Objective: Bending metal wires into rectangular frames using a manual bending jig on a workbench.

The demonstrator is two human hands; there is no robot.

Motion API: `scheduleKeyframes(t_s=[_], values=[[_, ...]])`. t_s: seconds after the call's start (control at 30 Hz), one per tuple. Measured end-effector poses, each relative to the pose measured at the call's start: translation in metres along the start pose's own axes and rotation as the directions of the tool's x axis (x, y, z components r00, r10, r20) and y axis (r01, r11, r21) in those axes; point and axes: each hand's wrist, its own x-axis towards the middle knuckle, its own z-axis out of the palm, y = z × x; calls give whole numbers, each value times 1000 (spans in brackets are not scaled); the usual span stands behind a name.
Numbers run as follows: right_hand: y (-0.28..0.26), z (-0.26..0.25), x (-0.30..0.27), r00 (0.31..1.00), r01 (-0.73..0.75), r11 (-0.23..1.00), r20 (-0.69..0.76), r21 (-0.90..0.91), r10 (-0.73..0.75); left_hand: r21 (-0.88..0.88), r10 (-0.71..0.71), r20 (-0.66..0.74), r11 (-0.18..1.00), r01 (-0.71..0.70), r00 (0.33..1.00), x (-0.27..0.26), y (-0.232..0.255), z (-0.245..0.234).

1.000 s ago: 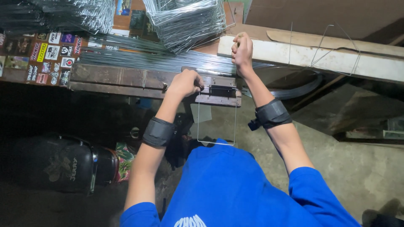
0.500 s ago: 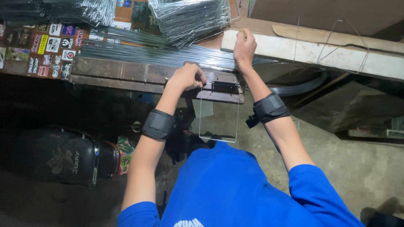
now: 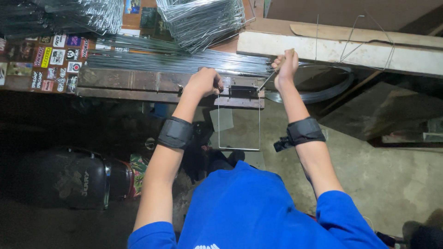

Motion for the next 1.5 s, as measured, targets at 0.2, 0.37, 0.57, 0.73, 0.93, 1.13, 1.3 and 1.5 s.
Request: scheduleKeyframes(t_s=[0.2,0.37,0.57,0.73,0.93,1.13,1.3,1.5], values=[[-15,-38,-45,994,104,977,26,186,-111,25,35,5,999,-35,999,2,-1,0],[-18,-47,-87,979,181,966,-126,183,-159,10,17,18,1000,-17,1000,1,-3,0],[-9,-52,-124,934,326,935,-201,140,-295,5,43,30,999,-43,999,2,-5,-2],[5,-56,-141,885,408,907,-291,106,-364,-22,61,34,998,-60,998,-1,-7,-3],[13,-52,-160,852,431,898,-368,89,-373,0,138,17,990,-138,990,2,-13,1],[20,-53,-172,814,435,898,-456,67,-360,-51,243,-17,969,-244,970,7,-19,5],[26,-49,-181,787,461,886,-483,47,-384,-8,275,15,961,-275,961,13,-22,7],[37,-65,-185,783,468,883,-482,39,-394,-28,271,40,962,-270,962,10,-24,4]])
